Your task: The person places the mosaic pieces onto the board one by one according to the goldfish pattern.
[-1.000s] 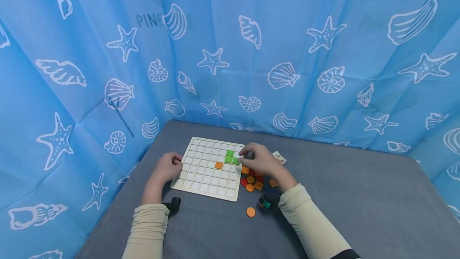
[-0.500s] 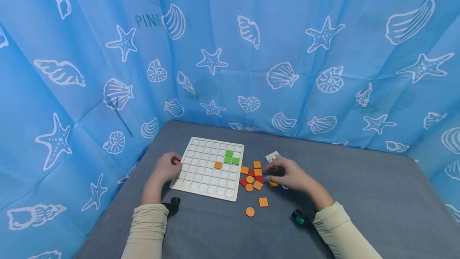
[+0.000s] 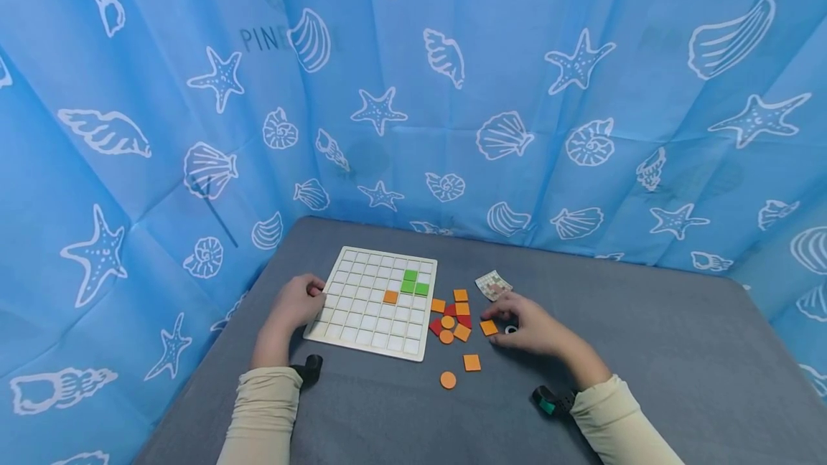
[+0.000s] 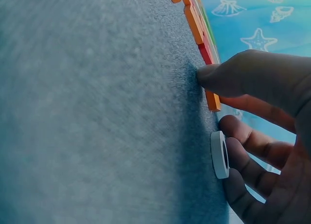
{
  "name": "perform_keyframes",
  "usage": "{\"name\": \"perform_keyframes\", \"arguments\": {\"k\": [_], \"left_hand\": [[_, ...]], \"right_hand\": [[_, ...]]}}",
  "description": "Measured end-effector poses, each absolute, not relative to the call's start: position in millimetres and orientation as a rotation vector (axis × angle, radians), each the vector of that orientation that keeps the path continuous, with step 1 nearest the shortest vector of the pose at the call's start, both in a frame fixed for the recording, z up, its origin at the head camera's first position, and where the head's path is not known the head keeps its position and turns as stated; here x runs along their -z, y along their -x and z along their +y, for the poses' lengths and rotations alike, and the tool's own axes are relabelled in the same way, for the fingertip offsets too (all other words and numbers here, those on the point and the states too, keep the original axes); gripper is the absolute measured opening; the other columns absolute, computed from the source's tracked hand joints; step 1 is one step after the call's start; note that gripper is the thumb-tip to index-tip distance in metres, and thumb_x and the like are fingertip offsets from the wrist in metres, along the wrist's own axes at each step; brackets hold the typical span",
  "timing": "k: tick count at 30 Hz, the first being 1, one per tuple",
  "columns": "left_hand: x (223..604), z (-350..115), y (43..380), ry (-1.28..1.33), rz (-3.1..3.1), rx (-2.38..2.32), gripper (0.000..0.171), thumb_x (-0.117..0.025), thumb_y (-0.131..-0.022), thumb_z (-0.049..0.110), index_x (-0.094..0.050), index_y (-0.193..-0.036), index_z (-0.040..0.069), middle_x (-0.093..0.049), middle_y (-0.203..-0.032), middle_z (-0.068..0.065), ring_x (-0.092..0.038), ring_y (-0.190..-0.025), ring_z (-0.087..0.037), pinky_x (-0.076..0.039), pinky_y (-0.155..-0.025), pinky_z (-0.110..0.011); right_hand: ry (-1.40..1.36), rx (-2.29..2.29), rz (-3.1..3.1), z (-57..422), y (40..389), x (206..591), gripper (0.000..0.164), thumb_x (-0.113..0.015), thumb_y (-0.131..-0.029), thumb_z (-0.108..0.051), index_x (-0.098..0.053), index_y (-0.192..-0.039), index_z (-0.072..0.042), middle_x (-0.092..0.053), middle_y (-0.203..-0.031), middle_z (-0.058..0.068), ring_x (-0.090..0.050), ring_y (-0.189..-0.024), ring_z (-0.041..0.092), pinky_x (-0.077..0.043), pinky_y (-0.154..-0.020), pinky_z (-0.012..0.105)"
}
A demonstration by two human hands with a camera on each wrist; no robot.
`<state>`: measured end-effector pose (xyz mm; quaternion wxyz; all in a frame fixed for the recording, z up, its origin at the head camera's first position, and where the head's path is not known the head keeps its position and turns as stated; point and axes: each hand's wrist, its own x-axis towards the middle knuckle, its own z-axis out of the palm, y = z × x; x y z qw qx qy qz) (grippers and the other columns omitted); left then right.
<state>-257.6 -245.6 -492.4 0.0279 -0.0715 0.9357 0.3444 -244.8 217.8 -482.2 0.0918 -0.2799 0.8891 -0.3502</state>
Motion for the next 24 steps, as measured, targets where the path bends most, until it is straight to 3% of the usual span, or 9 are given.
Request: {"name": "perform_keyframes", "arguments": {"k": [10, 18, 24], "left_hand": [[490.1, -244.9, 255.3, 0.227, 2.879, -1.085, 0.027, -0.061, -0.102, 0.014, -0.068, -0.124, 0.0, -0.065, -0.107, -0.015, -0.06, -0.092, -0.027, -0.051, -0.081, -0.044], [490.0, -243.7, 255.2, 0.245, 2.881, -1.076, 0.027, -0.061, -0.102, 0.014, -0.068, -0.124, 0.0, -0.066, -0.106, -0.014, -0.06, -0.092, -0.027, -0.051, -0.082, -0.044], [490.4, -243.6, 255.1, 0.239, 2.888, -1.078, 0.027, -0.062, -0.102, 0.014, -0.068, -0.124, -0.001, -0.066, -0.106, -0.014, -0.06, -0.092, -0.027, -0.051, -0.082, -0.045]], "right_hand": [[0.809, 1.03, 2.634, 216.9, 245.9, 485.4, 0.018, -0.084, -0.09, -0.016, -0.078, -0.107, -0.014, -0.067, -0.112, 0.003, -0.059, -0.099, 0.016, -0.051, -0.083, 0.029], [0.808, 1.041, 2.66, 216.2, 244.7, 485.3, 0.018, -0.085, -0.088, -0.017, -0.077, -0.104, -0.013, -0.068, -0.109, 0.001, -0.059, -0.095, 0.014, -0.052, -0.083, 0.028], [0.792, 1.022, 2.671, 215.8, 244.2, 483.0, 0.02, -0.084, -0.09, -0.019, -0.078, -0.107, -0.011, -0.069, -0.101, 0.002, -0.058, -0.087, 0.014, -0.05, -0.075, 0.026]]}}
